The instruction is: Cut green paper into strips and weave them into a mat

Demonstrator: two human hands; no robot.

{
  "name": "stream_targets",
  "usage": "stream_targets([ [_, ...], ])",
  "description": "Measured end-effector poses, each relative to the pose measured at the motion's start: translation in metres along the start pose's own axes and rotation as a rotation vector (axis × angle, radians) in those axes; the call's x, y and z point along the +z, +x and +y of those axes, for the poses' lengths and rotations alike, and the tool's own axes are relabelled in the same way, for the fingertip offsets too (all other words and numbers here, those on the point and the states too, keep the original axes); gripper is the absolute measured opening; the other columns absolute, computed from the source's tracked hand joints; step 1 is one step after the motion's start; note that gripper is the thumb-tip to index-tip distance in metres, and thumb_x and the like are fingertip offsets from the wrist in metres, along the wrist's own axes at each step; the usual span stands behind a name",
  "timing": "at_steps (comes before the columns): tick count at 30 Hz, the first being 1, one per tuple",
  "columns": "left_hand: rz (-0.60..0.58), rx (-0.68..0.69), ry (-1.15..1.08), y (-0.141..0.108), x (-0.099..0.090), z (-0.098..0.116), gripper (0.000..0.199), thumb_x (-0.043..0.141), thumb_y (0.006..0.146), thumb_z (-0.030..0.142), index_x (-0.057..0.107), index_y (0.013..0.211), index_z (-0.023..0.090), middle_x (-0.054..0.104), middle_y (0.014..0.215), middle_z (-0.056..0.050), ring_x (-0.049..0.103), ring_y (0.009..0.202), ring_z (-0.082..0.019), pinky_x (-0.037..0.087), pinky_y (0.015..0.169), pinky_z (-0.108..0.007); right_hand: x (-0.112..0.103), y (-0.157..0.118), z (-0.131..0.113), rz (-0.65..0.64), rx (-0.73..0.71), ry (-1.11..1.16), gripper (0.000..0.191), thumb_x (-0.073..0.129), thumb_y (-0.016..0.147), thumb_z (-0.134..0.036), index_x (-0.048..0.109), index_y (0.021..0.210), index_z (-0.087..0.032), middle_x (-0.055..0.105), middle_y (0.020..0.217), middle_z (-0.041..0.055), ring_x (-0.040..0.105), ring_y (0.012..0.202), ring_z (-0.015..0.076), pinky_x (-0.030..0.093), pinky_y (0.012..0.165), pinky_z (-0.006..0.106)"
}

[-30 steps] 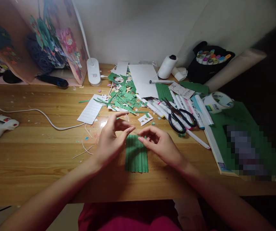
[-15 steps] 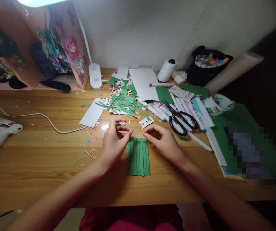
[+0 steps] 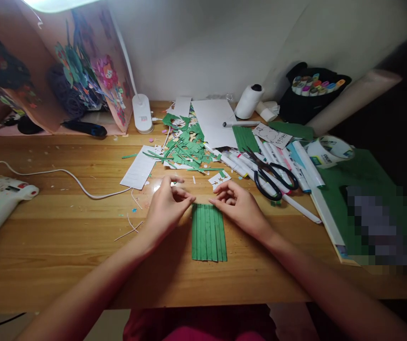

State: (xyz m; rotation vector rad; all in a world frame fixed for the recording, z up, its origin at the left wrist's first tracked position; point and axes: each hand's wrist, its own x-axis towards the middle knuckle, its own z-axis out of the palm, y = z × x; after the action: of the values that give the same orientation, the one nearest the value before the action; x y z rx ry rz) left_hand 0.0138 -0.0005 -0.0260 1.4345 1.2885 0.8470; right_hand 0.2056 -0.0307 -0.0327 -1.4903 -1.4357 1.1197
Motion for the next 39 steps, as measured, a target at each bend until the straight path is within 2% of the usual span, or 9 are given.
stream_targets([
  [10,-0.02,-0.015,0.142,0.0024,-0.0021,-0.0001,0.038,0.069,0.068,0.024,0.047,0.099,0.019,0.063,0.072,0.0,0.059,0.064,-0.014,0.044,0.059,-0.027,0.0002,0.0007,-0.0028,0.005,-0.051,-0.149,0.012,0.066,0.076,-0.024,0.057,0.074,-0.018,0.057,0.066,-0.0022,0.045,0.055,0.0095,0.034,0.049,0.023],
  [18,-0.028,-0.018,0.152,0.0043,-0.0019,0.0011,0.036,0.069,0.068,0.023,0.048,0.097,0.019,0.064,0.08,-0.002,0.057,0.064,-0.012,0.042,0.057,-0.026,-0.0001,0.0001,-0.0037,-0.003,-0.046,-0.169,0.011,0.066,0.076,-0.024,0.058,0.072,-0.018,0.057,0.064,-0.0024,0.045,0.054,0.0094,0.035,0.048,0.022],
  [23,-0.033,-0.015,0.135,0.0039,-0.0015,-0.0008,0.036,0.069,0.067,0.022,0.049,0.096,0.019,0.064,0.079,-0.002,0.055,0.06,-0.011,0.039,0.053,-0.024,-0.0003,-0.0001,-0.0039,-0.01,-0.06,-0.196,0.01,0.065,0.076,-0.025,0.058,0.073,-0.018,0.058,0.066,-0.0012,0.046,0.055,0.0104,0.036,0.049,0.023],
  [39,-0.033,-0.018,0.126,0.0038,-0.0003,0.001,0.036,0.07,0.065,0.021,0.052,0.096,0.019,0.064,0.075,-0.002,0.054,0.059,-0.012,0.039,0.053,-0.025,-0.0018,-0.0002,-0.0067,-0.005,-0.068,-0.23,0.009,0.064,0.076,-0.025,0.059,0.074,-0.018,0.059,0.066,-0.0006,0.047,0.055,0.0108,0.037,0.049,0.023],
])
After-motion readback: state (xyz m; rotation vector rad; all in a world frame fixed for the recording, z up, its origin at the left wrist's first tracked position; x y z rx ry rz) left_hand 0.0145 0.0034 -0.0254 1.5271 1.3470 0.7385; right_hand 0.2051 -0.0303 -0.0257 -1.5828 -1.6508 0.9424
